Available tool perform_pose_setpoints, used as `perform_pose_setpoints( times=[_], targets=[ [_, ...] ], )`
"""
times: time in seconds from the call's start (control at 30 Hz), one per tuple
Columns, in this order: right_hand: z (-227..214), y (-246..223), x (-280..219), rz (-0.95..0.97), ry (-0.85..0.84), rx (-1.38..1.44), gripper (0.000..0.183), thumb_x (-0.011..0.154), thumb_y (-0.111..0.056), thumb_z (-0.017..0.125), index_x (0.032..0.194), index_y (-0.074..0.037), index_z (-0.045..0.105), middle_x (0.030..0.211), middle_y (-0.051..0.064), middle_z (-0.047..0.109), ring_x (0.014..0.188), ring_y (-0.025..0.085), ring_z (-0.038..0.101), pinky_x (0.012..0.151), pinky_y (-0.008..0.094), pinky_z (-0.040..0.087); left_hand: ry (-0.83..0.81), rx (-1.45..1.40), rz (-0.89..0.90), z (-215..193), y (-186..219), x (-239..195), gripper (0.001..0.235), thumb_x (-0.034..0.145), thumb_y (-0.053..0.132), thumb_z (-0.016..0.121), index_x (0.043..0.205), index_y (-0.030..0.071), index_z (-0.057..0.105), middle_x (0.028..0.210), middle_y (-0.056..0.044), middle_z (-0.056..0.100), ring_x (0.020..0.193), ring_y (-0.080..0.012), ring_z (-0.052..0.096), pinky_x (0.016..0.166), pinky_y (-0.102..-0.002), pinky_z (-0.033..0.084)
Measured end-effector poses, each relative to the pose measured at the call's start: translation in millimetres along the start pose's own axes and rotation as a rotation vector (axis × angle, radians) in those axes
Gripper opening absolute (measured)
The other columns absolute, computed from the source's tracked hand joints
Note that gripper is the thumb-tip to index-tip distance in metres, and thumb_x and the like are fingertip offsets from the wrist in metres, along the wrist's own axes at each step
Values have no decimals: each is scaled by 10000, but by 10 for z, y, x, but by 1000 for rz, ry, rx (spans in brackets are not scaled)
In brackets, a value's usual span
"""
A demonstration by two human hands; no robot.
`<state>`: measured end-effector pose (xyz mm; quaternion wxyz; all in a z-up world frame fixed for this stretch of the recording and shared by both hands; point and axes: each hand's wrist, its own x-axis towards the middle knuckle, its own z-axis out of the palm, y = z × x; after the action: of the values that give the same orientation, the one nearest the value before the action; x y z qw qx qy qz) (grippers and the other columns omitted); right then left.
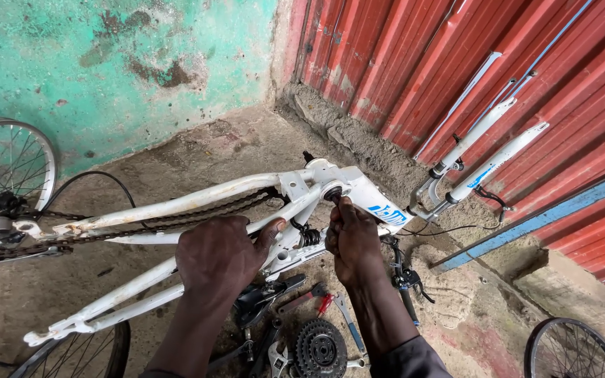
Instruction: The person uses a wrench to tighten a bolt on the bottom bracket of a white bicycle frame. They hold the frame steady with one hand while turning the wrench with the other.
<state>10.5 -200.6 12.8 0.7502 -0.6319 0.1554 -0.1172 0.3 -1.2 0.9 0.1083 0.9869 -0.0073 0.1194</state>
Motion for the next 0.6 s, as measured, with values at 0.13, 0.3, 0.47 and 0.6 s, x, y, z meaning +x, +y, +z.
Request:
perform_pose_setpoints(
  times=[0.13, 0.3, 0.47, 0.6],
  targets=[
    [-19, -78, -18, 143, -85, 216, 386, 1120, -269, 440, 807, -67, 543, 617, -28, 310, 456, 107, 392, 388, 221, 283, -6, -3, 8, 41, -18, 22, 788, 957, 800, 342, 830, 162, 787, 525, -58, 644, 411, -114, 564, 381, -263, 320],
    [-104, 0, 151, 303, -160, 431, 364, 1135, -278, 377, 826, -122, 488, 638, -80, 253, 452, 66, 340, 377, 182, 242, -11, -23, 15, -33, 3, 2, 766, 957, 792, 362, 860, 170, 798, 570, -68, 686, 458, -124, 634, 387, -253, 368],
    [-66, 63, 66, 201, -167, 350, 385, 1149, -292, 365, 862, -93, 528, 651, -32, 319, 497, 100, 375, 421, 221, 299, -9, -44, 10, 35, -37, 6, 768, 951, 779, 369, 864, 151, 803, 588, -98, 693, 494, -180, 669, 395, -298, 396],
    [-132, 13, 86, 189, -225, 322, 400, 1162, -308, 336, 867, -113, 522, 663, -49, 306, 498, 90, 349, 416, 215, 296, -1, -28, 1, -55, 21, -21, 785, 955, 789, 360, 878, 145, 802, 606, -112, 706, 504, -184, 677, 411, -292, 418]
  ],
)
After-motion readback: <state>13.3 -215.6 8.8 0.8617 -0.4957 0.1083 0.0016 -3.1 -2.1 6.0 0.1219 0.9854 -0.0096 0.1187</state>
